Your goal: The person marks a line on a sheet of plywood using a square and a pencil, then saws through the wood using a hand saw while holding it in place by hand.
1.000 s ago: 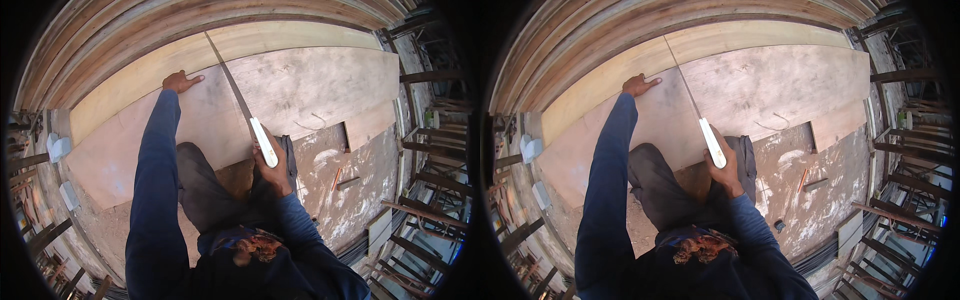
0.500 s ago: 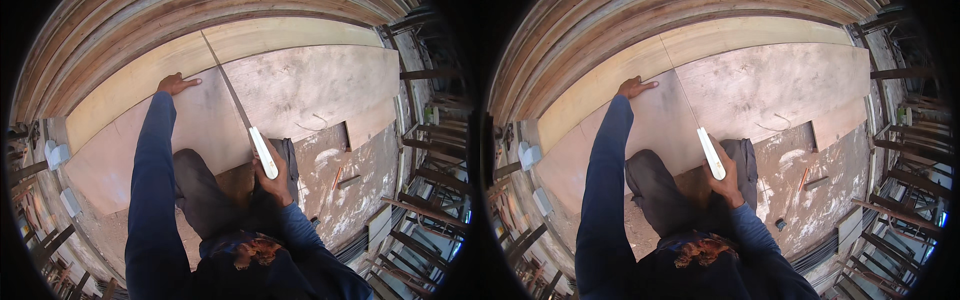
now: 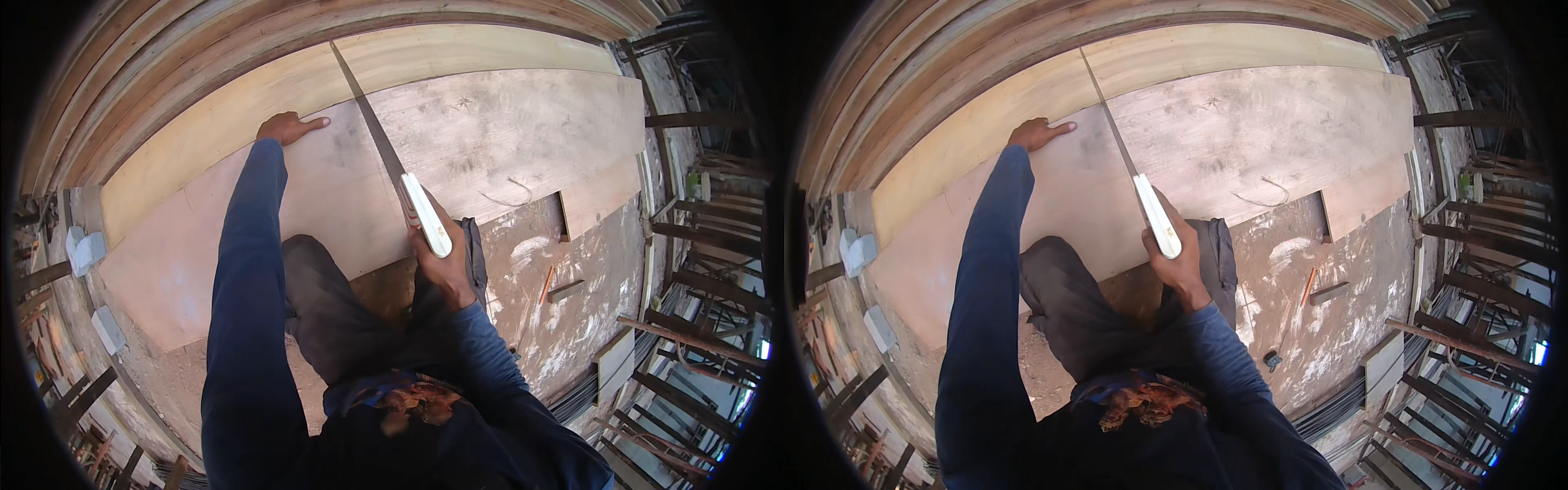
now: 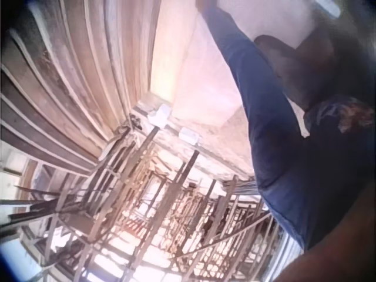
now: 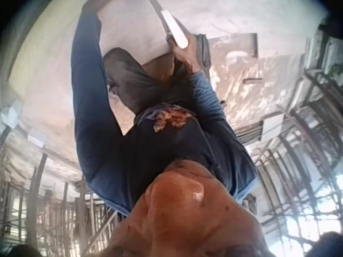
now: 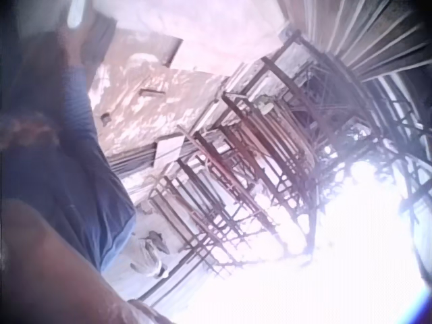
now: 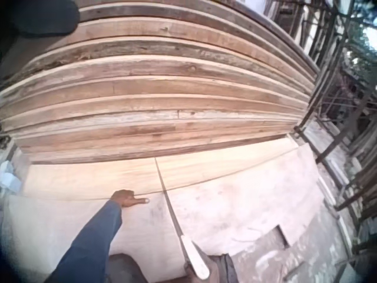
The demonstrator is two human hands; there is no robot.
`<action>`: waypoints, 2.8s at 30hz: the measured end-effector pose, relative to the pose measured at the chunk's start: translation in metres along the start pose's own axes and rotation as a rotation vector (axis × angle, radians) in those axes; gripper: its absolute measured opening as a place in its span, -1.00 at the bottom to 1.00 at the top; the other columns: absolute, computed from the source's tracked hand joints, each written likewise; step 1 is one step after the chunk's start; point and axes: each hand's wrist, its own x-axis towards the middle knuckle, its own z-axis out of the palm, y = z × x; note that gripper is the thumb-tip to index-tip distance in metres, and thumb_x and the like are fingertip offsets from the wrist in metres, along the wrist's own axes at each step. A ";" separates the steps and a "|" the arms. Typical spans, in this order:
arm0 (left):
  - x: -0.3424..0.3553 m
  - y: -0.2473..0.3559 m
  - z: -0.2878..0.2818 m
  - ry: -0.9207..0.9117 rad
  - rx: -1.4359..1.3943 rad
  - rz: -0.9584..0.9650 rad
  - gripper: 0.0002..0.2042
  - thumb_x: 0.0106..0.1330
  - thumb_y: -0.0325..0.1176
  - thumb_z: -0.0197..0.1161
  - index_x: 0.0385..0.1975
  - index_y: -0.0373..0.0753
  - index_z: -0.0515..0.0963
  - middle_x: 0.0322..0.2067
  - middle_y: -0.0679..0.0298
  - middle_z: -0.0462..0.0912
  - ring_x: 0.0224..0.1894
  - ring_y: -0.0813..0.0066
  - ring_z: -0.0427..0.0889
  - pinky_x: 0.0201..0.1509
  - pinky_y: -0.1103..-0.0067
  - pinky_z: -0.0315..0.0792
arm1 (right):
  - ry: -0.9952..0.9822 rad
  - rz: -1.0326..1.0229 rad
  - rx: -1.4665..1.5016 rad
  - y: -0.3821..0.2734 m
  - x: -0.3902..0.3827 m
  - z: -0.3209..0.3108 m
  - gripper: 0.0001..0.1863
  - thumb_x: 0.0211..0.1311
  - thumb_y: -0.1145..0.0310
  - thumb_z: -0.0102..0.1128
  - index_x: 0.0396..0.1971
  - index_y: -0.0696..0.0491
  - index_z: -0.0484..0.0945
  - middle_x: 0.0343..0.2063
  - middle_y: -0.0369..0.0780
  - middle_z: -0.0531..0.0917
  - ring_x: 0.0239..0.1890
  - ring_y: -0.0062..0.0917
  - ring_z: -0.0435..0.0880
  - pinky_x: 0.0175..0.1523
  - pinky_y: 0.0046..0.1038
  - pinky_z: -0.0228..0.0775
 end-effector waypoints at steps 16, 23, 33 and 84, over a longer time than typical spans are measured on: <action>-0.017 0.003 0.001 0.017 0.060 -0.015 0.11 -0.07 0.64 0.02 0.07 -0.46 0.53 0.03 -0.14 0.61 0.15 0.02 0.56 0.22 0.28 0.39 | 0.000 -0.173 -0.099 0.006 0.033 0.016 -0.33 0.07 0.56 0.18 0.29 0.01 0.40 -0.04 0.03 0.66 -0.06 -0.39 0.70 0.04 -0.46 0.48; -0.024 0.006 -0.007 -0.015 0.028 -0.065 0.09 -0.08 0.63 0.05 0.04 -0.45 0.54 0.03 -0.12 0.61 0.11 0.03 0.59 0.20 0.28 0.41 | -0.069 -0.036 -0.020 -0.002 -0.098 -0.043 -0.41 0.19 0.57 0.13 0.28 0.21 0.36 0.21 -0.01 0.51 0.32 -0.29 0.44 0.36 -0.38 0.23; -0.010 0.003 -0.005 -0.015 -0.003 -0.005 0.12 -0.07 0.63 0.07 0.10 -0.48 0.50 0.10 -0.16 0.55 0.22 0.01 0.50 0.31 0.33 0.33 | -0.007 -0.061 -0.021 0.009 0.038 0.022 -0.35 0.09 0.57 0.17 0.28 0.08 0.39 0.01 0.00 0.66 0.02 -0.44 0.66 0.10 -0.46 0.43; -0.276 0.105 0.029 0.635 0.095 0.027 -0.09 -0.15 0.52 0.28 -0.21 -0.38 0.59 -0.27 -0.02 0.69 -0.10 0.08 0.65 -0.02 0.27 0.50 | 0.035 -0.307 -0.002 -0.025 -0.164 -0.075 -0.37 0.17 0.60 0.18 0.30 0.21 0.34 0.09 -0.04 0.62 0.06 -0.52 0.62 0.14 -0.48 0.43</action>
